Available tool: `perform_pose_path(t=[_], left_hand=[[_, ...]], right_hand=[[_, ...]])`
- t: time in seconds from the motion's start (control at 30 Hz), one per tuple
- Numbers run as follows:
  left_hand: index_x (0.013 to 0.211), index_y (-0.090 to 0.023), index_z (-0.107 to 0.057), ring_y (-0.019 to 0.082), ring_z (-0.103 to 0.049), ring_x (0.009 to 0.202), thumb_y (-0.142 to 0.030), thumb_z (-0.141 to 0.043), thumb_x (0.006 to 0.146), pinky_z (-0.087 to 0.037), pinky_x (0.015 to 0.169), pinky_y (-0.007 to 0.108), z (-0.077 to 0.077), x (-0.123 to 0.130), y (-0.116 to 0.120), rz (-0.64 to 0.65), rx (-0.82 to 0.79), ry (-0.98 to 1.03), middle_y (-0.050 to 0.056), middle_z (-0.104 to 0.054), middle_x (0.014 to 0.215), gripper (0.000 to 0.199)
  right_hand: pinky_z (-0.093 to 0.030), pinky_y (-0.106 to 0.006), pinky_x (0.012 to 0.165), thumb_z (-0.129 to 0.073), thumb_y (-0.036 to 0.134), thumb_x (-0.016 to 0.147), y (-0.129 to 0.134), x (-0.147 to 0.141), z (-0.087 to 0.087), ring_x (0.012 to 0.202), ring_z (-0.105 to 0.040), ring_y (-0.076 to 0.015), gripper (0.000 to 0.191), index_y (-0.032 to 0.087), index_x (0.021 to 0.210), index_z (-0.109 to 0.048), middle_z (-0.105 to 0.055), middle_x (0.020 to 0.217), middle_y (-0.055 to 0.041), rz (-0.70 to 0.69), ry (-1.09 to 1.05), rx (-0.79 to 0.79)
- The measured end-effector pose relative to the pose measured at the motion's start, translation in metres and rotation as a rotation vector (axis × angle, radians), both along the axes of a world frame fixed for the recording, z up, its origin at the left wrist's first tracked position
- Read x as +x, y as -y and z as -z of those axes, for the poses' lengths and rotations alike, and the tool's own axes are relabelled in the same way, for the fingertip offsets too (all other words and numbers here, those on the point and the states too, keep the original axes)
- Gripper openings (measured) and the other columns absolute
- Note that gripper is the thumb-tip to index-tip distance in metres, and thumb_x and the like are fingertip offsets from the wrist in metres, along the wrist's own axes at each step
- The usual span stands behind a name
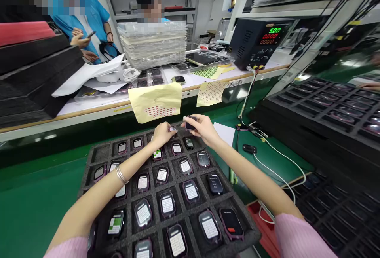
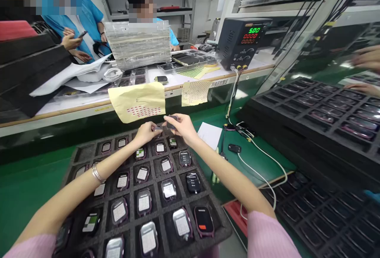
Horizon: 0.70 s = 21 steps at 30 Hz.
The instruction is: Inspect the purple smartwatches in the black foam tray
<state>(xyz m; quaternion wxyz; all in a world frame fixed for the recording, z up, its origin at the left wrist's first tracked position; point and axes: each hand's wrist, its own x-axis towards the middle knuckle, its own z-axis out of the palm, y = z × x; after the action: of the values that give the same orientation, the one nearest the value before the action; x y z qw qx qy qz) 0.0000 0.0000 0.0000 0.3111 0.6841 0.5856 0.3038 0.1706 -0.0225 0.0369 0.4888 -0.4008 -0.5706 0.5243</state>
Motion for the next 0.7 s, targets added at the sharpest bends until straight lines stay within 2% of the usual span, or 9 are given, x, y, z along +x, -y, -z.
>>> perform_pose_path(t=[0.03,0.1,0.23,0.3,0.4,0.57,0.7], left_hand=[[0.073,-0.013,-0.061,0.022,-0.061,0.082,-0.029,-0.072,0.073,-0.047,0.078,0.037,-0.002,-0.002,0.000,-0.001,-0.028,0.081,0.004,-0.062,0.074,0.020],[0.069,-0.014,-0.059,0.020,-0.061,0.075,-0.034,-0.073,0.071,-0.047,0.072,0.033,-0.008,-0.010,0.005,0.008,-0.076,0.267,0.002,-0.060,0.066,0.025],[0.085,-0.014,-0.059,0.017,-0.064,0.077,-0.048,-0.067,0.074,-0.051,0.072,0.032,-0.027,-0.042,0.031,0.015,-0.154,0.648,0.005,-0.067,0.083,0.037],[0.088,-0.013,-0.060,0.016,-0.064,0.075,-0.048,-0.070,0.072,-0.053,0.073,0.033,-0.036,-0.063,0.046,-0.001,-0.189,0.779,0.006,-0.067,0.084,0.041],[0.092,-0.011,-0.063,0.012,-0.061,0.067,-0.044,-0.074,0.071,-0.052,0.069,0.028,-0.045,-0.087,0.065,-0.044,-0.209,0.903,0.003,-0.063,0.075,0.041],[0.110,-0.012,-0.059,0.008,-0.054,0.057,-0.038,-0.068,0.078,-0.043,0.053,0.020,-0.051,-0.094,0.082,-0.058,-0.206,0.965,-0.002,-0.057,0.066,0.042],[0.115,-0.014,-0.053,0.005,-0.039,0.037,-0.028,-0.062,0.080,-0.032,0.041,0.018,-0.053,-0.090,0.097,-0.052,-0.113,0.704,-0.009,-0.046,0.053,0.038]], right_hand=[[-0.023,-0.016,0.029,-0.068,0.047,0.080,0.000,-0.004,-0.004,0.039,-0.044,-0.0054,0.035,0.013,0.088,-0.061,-0.070,0.078,-0.0086,-0.037,-0.044,-0.032],[-0.028,-0.015,0.031,-0.065,0.044,0.083,0.000,-0.014,-0.011,0.045,-0.048,-0.0077,0.033,0.013,0.096,-0.062,-0.070,0.083,-0.0101,-0.138,-0.122,-0.093],[-0.047,-0.020,0.046,-0.064,0.034,0.084,0.007,-0.031,-0.018,0.067,-0.060,-0.0147,0.038,0.019,0.118,-0.057,-0.069,0.097,-0.0104,-0.333,-0.242,-0.165],[-0.047,-0.020,0.048,-0.064,0.031,0.084,0.010,-0.038,-0.020,0.067,-0.059,-0.0135,0.043,0.020,0.125,-0.054,-0.069,0.098,-0.0097,-0.394,-0.284,-0.174],[-0.046,-0.018,0.045,-0.065,0.028,0.086,0.013,-0.046,-0.022,0.057,-0.054,-0.0094,0.044,0.019,0.127,-0.054,-0.069,0.098,-0.0097,-0.460,-0.314,-0.170],[-0.046,-0.018,0.039,-0.065,0.030,0.086,0.014,-0.050,-0.025,0.053,-0.058,-0.0103,0.044,0.021,0.128,-0.055,-0.070,0.096,-0.0093,-0.570,-0.342,-0.211],[-0.045,-0.018,0.035,-0.066,0.029,0.083,0.016,-0.050,-0.024,0.050,-0.061,-0.0122,0.044,0.020,0.125,-0.057,-0.071,0.097,-0.0119,-0.663,-0.357,-0.295]])
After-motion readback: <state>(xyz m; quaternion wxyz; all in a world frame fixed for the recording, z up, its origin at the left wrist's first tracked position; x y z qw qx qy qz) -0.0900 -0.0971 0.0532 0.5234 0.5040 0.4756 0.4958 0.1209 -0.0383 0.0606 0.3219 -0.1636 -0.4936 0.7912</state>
